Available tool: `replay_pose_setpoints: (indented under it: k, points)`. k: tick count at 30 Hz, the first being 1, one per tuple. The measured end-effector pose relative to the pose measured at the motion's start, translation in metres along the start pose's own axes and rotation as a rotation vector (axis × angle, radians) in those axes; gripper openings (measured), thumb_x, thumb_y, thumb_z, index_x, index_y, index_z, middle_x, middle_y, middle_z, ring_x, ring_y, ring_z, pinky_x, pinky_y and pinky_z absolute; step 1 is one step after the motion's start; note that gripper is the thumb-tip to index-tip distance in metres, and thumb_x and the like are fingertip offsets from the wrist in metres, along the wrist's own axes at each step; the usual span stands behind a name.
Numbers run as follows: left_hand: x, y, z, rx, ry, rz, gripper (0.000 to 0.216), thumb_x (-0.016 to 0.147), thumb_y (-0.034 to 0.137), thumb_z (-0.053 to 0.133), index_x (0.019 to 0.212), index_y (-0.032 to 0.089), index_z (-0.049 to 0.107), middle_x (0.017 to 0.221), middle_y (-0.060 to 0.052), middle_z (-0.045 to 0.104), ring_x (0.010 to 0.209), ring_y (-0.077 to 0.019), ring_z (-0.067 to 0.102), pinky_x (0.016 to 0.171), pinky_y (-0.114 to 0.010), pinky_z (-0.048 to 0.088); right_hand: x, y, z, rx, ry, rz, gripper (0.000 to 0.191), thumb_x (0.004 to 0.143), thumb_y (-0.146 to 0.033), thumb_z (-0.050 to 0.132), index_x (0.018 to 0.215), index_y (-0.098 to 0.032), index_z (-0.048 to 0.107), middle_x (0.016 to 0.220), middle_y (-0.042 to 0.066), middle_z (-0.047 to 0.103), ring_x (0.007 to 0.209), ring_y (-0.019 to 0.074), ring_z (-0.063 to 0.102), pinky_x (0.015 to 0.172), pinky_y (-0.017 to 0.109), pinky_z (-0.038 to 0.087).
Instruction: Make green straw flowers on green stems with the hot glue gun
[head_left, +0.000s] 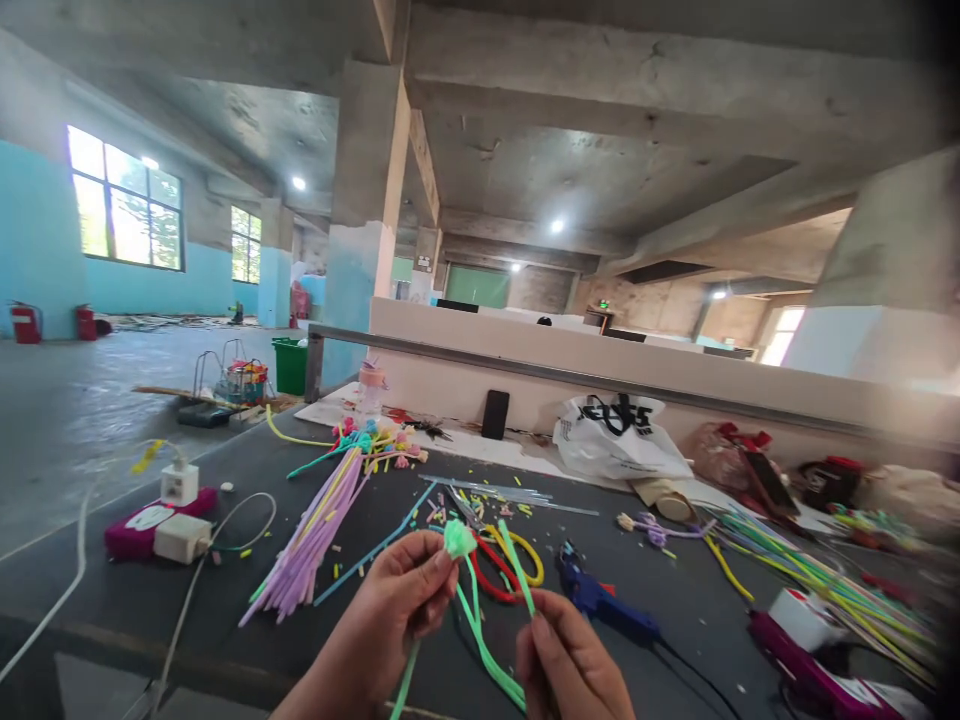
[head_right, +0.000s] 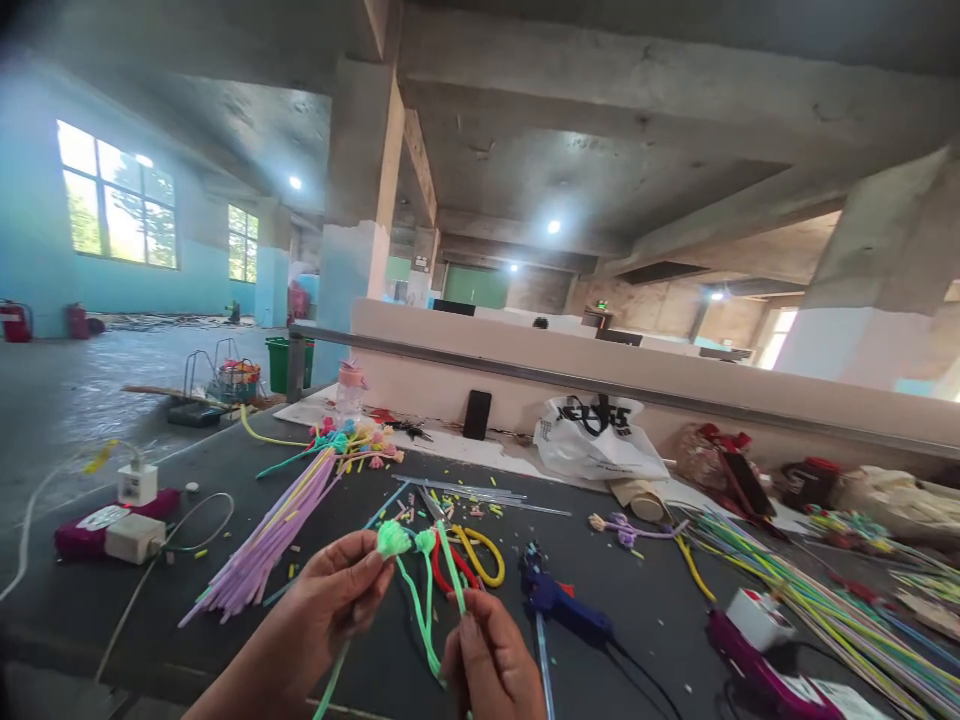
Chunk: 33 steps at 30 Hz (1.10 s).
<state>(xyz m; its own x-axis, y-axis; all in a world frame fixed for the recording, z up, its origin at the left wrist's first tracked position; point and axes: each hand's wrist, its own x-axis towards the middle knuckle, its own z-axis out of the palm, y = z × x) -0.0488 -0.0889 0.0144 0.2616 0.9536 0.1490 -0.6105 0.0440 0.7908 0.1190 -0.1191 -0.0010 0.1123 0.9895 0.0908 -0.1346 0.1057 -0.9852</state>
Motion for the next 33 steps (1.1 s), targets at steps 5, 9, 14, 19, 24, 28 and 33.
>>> replay_pose_setpoints:
  k: [5,9,14,19,24,28,33]
  points:
    - [0.0,-0.001,0.013,0.085,0.037,0.037,0.03,0.067,0.038,0.072,0.065,0.014,0.054,0.051,0.005,0.047,0.042,-0.0023,0.028,0.043,-0.019,0.016,0.002,0.007,-0.003,-0.041,0.02,-0.056,0.046,0.062,-0.058,0.069,0.081,-0.017,0.062,0.051,-0.006,0.045,0.04,0.0047,0.035,0.036,0.014,0.025]
    - [0.001,-0.005,0.019,0.189,0.058,0.064,0.034,0.065,0.043,0.072,0.064,0.014,0.056,0.05,0.005,0.045,0.043,-0.0028,0.025,0.043,-0.02,0.014,0.002,0.014,0.001,-0.087,0.058,-0.107,0.05,0.065,-0.06,0.064,0.088,-0.016,0.064,0.044,-0.007,0.037,0.039,0.0061,0.032,0.035,0.016,0.023]
    - [0.001,-0.01,0.015,0.171,0.049,0.035,0.033,0.065,0.043,0.072,0.066,0.013,0.058,0.052,0.004,0.048,0.043,-0.0023,0.025,0.043,-0.02,0.014,0.004,0.011,0.001,-0.093,-0.016,-0.067,0.041,0.065,-0.055,0.067,0.074,-0.016,0.063,0.055,-0.003,0.049,0.043,0.0059,0.036,0.038,0.016,0.028]
    - [-0.001,-0.01,0.012,-0.023,0.035,-0.018,0.028,0.07,0.039,0.07,0.066,0.014,0.059,0.059,0.002,0.053,0.05,-0.0042,0.04,0.048,-0.016,0.028,0.007,0.009,0.0,-0.084,-0.044,-0.038,0.038,0.067,-0.051,0.068,0.08,-0.016,0.062,0.053,-0.006,0.042,0.045,0.0058,0.034,0.04,0.015,0.027]
    - [-0.001,-0.017,0.008,-0.02,0.069,-0.054,0.024,0.07,0.036,0.071,0.071,0.014,0.061,0.058,0.003,0.051,0.047,-0.0031,0.038,0.046,-0.015,0.026,0.003,0.007,0.003,-0.147,-0.074,-0.022,0.041,0.071,-0.053,0.062,0.088,-0.016,0.06,0.053,-0.006,0.043,0.039,0.005,0.032,0.035,0.016,0.022]
    - [0.003,-0.027,0.004,0.034,0.062,-0.037,0.028,0.068,0.039,0.072,0.07,0.013,0.059,0.057,0.003,0.052,0.044,-0.0027,0.033,0.043,-0.016,0.021,0.0,0.002,0.004,-0.157,-0.066,-0.063,0.034,0.074,-0.05,0.061,0.078,-0.017,0.057,0.058,-0.004,0.048,0.044,0.0069,0.04,0.04,0.017,0.032]
    - [0.004,-0.032,0.003,0.146,0.041,-0.002,0.033,0.069,0.045,0.069,0.073,0.014,0.058,0.057,0.003,0.05,0.046,-0.0041,0.029,0.044,-0.019,0.017,0.001,0.005,0.002,-0.126,-0.03,-0.033,0.029,0.073,-0.045,0.063,0.078,-0.018,0.055,0.057,-0.005,0.043,0.046,0.0059,0.033,0.038,0.015,0.023]
